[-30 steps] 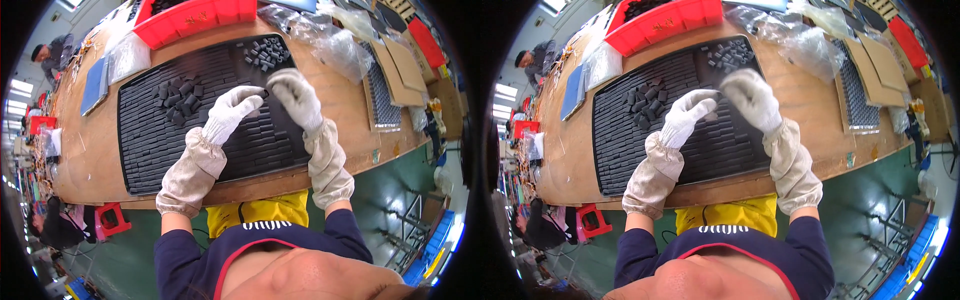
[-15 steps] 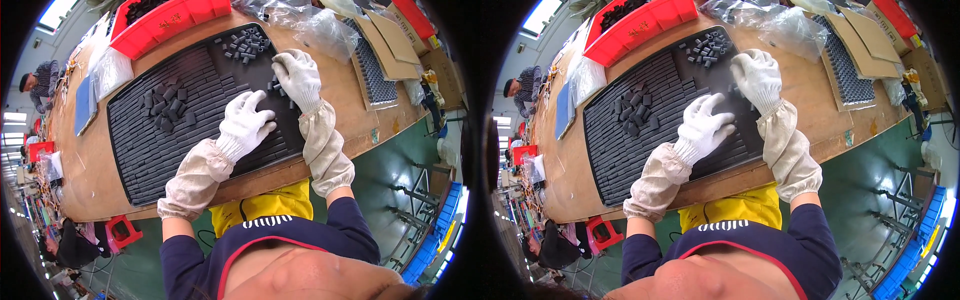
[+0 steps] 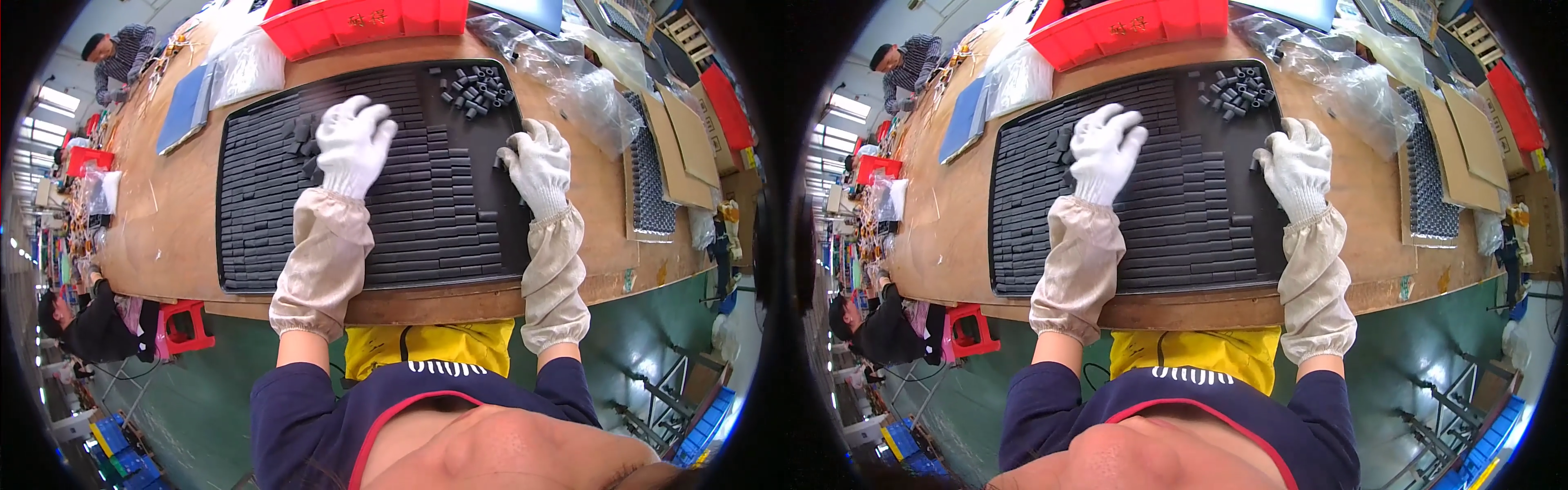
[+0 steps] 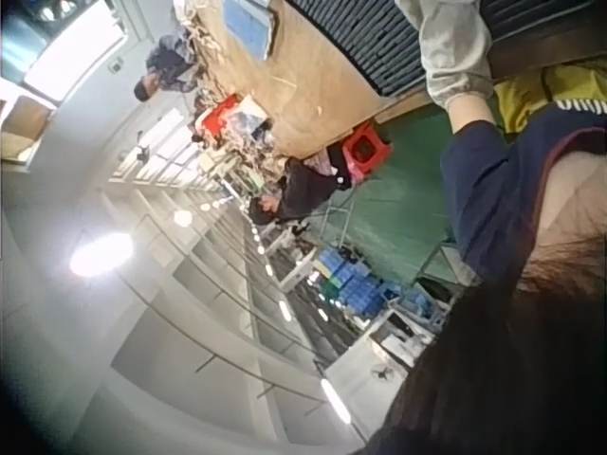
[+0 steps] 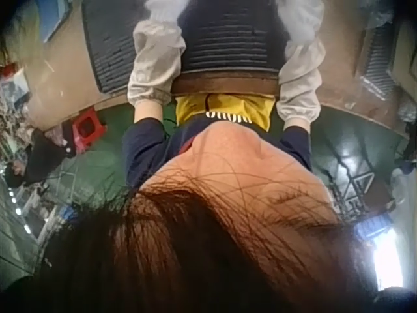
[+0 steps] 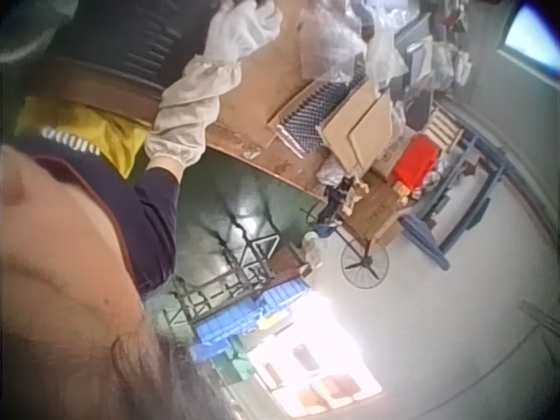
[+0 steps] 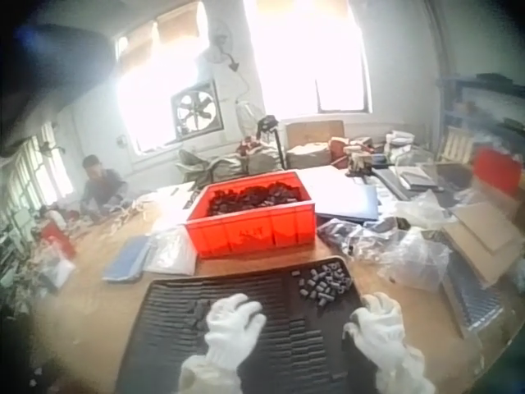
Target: The person sorts and assembles small black industrial components by hand, placing them on a tray.
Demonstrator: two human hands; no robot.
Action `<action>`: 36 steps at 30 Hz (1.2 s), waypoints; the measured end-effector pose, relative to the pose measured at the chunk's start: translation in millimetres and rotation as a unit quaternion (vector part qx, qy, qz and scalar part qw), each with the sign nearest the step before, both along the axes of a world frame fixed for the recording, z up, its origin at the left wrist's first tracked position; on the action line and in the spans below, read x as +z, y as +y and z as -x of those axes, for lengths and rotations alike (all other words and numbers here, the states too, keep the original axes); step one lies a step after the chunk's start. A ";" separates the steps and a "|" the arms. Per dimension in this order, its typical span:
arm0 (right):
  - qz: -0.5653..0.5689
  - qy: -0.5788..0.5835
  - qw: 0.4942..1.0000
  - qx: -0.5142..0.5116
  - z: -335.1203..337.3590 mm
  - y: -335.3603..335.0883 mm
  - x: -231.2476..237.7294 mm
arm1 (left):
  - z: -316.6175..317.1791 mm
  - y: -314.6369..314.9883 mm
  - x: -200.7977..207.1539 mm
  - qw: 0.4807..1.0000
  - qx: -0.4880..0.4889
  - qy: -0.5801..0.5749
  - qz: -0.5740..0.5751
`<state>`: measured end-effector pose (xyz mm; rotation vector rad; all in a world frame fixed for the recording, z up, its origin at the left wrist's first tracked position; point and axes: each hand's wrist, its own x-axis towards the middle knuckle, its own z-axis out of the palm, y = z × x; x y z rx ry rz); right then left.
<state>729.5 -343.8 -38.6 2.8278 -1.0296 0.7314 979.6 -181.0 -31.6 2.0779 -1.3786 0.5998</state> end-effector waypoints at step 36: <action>0.017 -0.126 0.990 0.067 -6.8 3.8 6.7 | -59.8 18.7 6.2 0.314 -0.238 0.820 0.416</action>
